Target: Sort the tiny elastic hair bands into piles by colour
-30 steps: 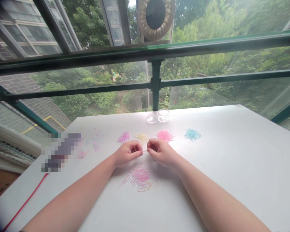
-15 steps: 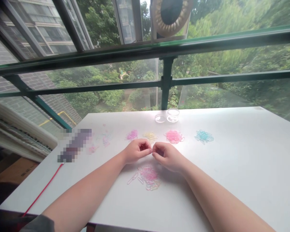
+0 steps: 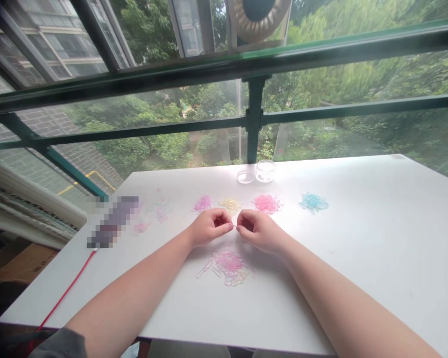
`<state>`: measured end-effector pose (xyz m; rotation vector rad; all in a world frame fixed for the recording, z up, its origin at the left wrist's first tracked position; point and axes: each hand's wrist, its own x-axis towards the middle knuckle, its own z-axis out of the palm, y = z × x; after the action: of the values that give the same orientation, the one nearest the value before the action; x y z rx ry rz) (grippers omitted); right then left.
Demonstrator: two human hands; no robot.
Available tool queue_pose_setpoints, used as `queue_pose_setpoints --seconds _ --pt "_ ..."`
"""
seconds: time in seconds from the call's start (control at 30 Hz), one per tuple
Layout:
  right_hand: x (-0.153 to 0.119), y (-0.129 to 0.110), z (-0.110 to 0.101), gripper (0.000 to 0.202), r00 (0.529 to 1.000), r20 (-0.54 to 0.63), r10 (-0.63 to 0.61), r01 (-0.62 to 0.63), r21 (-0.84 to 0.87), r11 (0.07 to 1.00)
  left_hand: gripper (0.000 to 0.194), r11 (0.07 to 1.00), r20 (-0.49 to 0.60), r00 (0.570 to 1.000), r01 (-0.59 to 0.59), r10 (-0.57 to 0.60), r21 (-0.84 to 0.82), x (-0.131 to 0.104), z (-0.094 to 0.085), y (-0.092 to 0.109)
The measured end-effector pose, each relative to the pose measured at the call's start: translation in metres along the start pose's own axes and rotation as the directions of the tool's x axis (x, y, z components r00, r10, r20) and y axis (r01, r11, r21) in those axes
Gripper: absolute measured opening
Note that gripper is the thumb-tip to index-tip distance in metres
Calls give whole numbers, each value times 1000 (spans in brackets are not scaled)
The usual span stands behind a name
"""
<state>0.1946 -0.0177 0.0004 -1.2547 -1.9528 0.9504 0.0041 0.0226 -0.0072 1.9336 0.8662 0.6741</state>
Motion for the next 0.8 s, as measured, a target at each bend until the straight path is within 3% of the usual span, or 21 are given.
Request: queue_pose_setpoints --seconds 0.57,0.67,0.8 --pt "1 1 -1 7 999 -27 -25 25 23 999 16 998 30 1000 4 -2 -56 0 -1 1" --pt "2 4 -3 7 996 -90 -26 23 -26 999 15 998 52 999 7 -4 -60 0 -2 0" --pt "4 8 -8 9 966 -258 -30 11 -75 997 15 995 77 997 33 -26 -89 1 -3 0"
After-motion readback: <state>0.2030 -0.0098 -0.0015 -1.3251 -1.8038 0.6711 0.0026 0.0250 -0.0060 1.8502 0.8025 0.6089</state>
